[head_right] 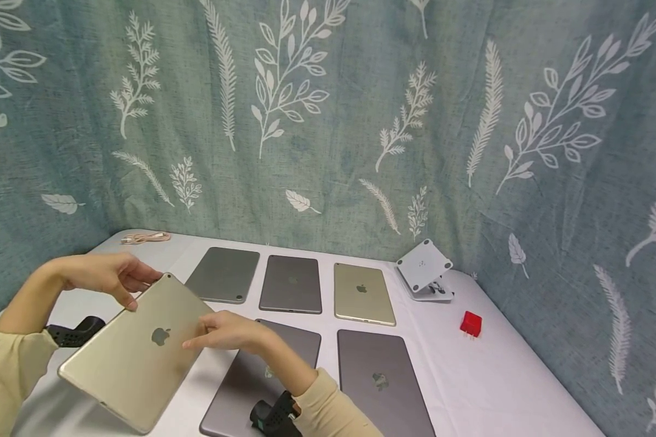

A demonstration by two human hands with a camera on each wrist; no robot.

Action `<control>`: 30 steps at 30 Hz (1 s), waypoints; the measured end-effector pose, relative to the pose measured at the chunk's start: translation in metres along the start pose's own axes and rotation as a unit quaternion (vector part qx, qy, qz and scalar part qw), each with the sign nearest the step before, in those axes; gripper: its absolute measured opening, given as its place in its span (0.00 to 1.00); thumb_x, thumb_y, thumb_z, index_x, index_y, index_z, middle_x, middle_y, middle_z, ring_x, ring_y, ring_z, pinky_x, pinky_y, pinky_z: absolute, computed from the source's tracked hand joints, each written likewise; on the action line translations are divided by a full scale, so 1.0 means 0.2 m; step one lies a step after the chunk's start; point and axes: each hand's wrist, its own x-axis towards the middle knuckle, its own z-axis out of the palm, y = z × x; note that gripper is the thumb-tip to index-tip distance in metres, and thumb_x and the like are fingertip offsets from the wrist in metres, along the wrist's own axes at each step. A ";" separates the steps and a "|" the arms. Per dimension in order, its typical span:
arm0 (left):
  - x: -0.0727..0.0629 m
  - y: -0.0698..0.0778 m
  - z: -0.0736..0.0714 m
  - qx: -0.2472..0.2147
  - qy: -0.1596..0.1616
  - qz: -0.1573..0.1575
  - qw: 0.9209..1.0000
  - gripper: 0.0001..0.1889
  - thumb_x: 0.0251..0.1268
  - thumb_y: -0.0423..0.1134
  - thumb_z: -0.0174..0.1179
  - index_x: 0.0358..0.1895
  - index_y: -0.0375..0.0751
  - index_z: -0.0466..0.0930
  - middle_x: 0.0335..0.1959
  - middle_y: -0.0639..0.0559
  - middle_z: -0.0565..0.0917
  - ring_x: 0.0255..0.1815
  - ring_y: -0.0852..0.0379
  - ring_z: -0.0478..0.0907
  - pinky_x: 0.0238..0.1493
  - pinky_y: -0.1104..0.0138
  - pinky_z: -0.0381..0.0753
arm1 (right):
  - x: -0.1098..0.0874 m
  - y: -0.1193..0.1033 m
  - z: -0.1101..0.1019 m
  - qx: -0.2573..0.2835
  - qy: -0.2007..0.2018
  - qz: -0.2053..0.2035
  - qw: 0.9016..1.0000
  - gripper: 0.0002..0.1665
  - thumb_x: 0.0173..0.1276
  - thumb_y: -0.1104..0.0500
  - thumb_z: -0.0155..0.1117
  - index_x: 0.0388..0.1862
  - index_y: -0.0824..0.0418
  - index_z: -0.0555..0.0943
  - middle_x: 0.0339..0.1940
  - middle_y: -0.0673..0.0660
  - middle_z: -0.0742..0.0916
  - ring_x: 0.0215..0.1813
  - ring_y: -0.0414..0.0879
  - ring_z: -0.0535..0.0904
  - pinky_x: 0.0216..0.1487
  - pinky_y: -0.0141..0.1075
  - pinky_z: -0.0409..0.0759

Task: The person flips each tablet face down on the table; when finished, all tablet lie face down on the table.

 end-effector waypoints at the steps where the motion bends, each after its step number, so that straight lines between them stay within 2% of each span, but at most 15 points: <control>1: 0.00 -0.01 0.00 0.003 -0.001 -0.006 1.000 0.35 0.56 0.30 0.66 0.65 0.18 0.62 0.63 0.29 0.72 0.63 0.43 0.75 0.52 0.65 0.80 | 0.00 0.00 0.00 -0.007 0.002 0.001 1.000 0.15 0.65 0.58 0.63 0.24 0.59 0.69 0.20 0.46 0.64 0.28 0.37 0.61 0.31 0.29 0.60; 6: 0.05 -0.06 0.02 0.035 0.011 -0.053 0.998 0.30 0.56 0.31 0.66 0.61 0.19 0.69 0.57 0.34 0.80 0.59 0.44 0.78 0.57 0.59 0.78 | -0.01 0.02 -0.02 -0.021 0.009 0.005 1.000 0.21 0.65 0.57 0.63 0.18 0.56 0.63 0.16 0.45 0.63 0.22 0.38 0.57 0.25 0.29 0.57; 8: 0.07 -0.08 0.03 0.047 0.014 -0.074 0.996 0.29 0.58 0.34 0.66 0.60 0.20 0.70 0.56 0.36 0.80 0.59 0.45 0.78 0.61 0.55 0.75 | -0.01 0.02 -0.02 -0.023 0.006 0.005 1.000 0.20 0.65 0.57 0.63 0.18 0.56 0.65 0.16 0.44 0.64 0.22 0.37 0.57 0.25 0.28 0.57; 11: 0.08 -0.12 0.04 0.057 0.010 -0.099 0.993 0.31 0.61 0.37 0.64 0.61 0.17 0.67 0.59 0.32 0.77 0.62 0.40 0.74 0.65 0.49 0.69 | 0.00 0.03 -0.02 -0.033 0.002 0.008 0.999 0.20 0.65 0.57 0.63 0.18 0.56 0.65 0.19 0.48 0.71 0.22 0.37 0.57 0.25 0.28 0.57; 13: 0.09 -0.13 0.05 0.057 0.007 -0.112 0.992 0.31 0.62 0.38 0.64 0.61 0.17 0.67 0.60 0.30 0.76 0.64 0.38 0.72 0.65 0.46 0.67 | 0.00 0.03 -0.01 -0.043 0.001 0.014 0.999 0.21 0.66 0.56 0.62 0.17 0.56 0.64 0.33 0.54 0.83 0.23 0.38 0.57 0.26 0.29 0.58; 15: 0.09 -0.13 0.06 0.058 0.007 -0.119 0.991 0.28 0.63 0.38 0.63 0.59 0.18 0.70 0.56 0.33 0.79 0.64 0.40 0.72 0.65 0.44 0.66 | 0.00 0.03 -0.01 -0.055 0.004 0.023 0.998 0.23 0.66 0.55 0.62 0.17 0.56 0.62 0.53 0.63 0.83 0.28 0.37 0.62 0.30 0.28 0.62; 17: 0.10 -0.12 0.06 0.061 0.005 -0.124 0.990 0.18 0.64 0.39 0.63 0.48 0.24 0.78 0.42 0.45 0.85 0.52 0.51 0.78 0.61 0.50 0.73 | 0.00 0.02 -0.02 -0.065 0.006 0.029 0.997 0.23 0.66 0.54 0.62 0.18 0.57 0.62 0.68 0.67 0.74 0.36 0.38 0.68 0.36 0.29 0.66; 19: 0.12 -0.10 0.07 0.074 0.004 -0.122 0.990 0.10 0.63 0.39 0.63 0.30 0.34 0.78 0.25 0.57 0.77 0.33 0.63 0.73 0.44 0.64 0.77 | 0.00 0.02 -0.02 -0.073 0.007 0.033 0.997 0.21 0.66 0.54 0.62 0.20 0.58 0.65 0.71 0.66 0.70 0.45 0.40 0.71 0.42 0.29 0.69; 21: 0.13 -0.09 0.08 0.091 0.001 -0.119 0.989 0.16 0.61 0.38 0.64 0.19 0.43 0.68 0.17 0.61 0.63 0.22 0.66 0.57 0.29 0.72 0.63 | 0.00 0.02 -0.02 -0.077 0.008 0.034 0.996 0.18 0.66 0.54 0.62 0.23 0.63 0.70 0.68 0.65 0.74 0.50 0.40 0.72 0.45 0.29 0.70; 23: 0.15 -0.07 0.09 0.111 0.001 -0.118 0.987 0.22 0.58 0.37 0.65 0.16 0.47 0.58 0.15 0.60 0.56 0.19 0.65 0.47 0.24 0.71 0.51 | 0.00 0.02 -0.02 -0.074 0.009 0.033 0.997 0.15 0.65 0.54 0.63 0.29 0.65 0.76 0.64 0.62 0.78 0.51 0.39 0.73 0.47 0.28 0.70; 25: 0.16 -0.06 0.10 0.135 0.005 -0.119 0.984 0.25 0.57 0.37 0.65 0.15 0.48 0.56 0.14 0.60 0.54 0.18 0.65 0.45 0.23 0.72 0.48 | 0.00 0.02 -0.03 -0.071 0.004 0.027 0.997 0.15 0.66 0.55 0.62 0.30 0.67 0.76 0.45 0.56 0.83 0.42 0.37 0.72 0.41 0.27 0.69; 26: 0.16 -0.05 0.11 0.148 0.010 -0.122 0.981 0.25 0.56 0.37 0.65 0.14 0.49 0.55 0.14 0.60 0.54 0.18 0.64 0.45 0.23 0.72 0.47 | -0.01 0.03 -0.03 -0.067 0.002 0.022 0.997 0.14 0.66 0.55 0.62 0.30 0.65 0.76 0.36 0.53 0.80 0.37 0.36 0.71 0.37 0.26 0.67; 27: 0.17 -0.05 0.12 0.163 0.016 -0.125 0.979 0.25 0.56 0.37 0.65 0.14 0.49 0.55 0.14 0.60 0.54 0.18 0.64 0.45 0.22 0.71 0.47 | -0.01 0.03 -0.03 -0.065 0.002 0.018 0.998 0.13 0.66 0.55 0.62 0.28 0.64 0.76 0.31 0.48 0.79 0.34 0.34 0.69 0.35 0.25 0.66; 28: 0.18 -0.04 0.13 0.176 0.024 -0.130 0.975 0.25 0.55 0.38 0.66 0.13 0.49 0.55 0.14 0.60 0.53 0.18 0.64 0.45 0.23 0.71 0.47 | -0.01 0.03 -0.03 -0.062 -0.001 0.012 0.998 0.15 0.67 0.55 0.61 0.24 0.61 0.71 0.25 0.47 0.73 0.29 0.35 0.64 0.31 0.26 0.62; 30: 0.19 -0.02 0.14 0.202 0.042 -0.128 0.970 0.26 0.56 0.41 0.66 0.12 0.50 0.56 0.13 0.61 0.53 0.18 0.64 0.45 0.23 0.71 0.47 | -0.01 0.04 -0.04 -0.053 -0.009 0.005 0.999 0.19 0.68 0.56 0.60 0.22 0.62 0.65 0.21 0.48 0.64 0.25 0.38 0.57 0.28 0.29 0.57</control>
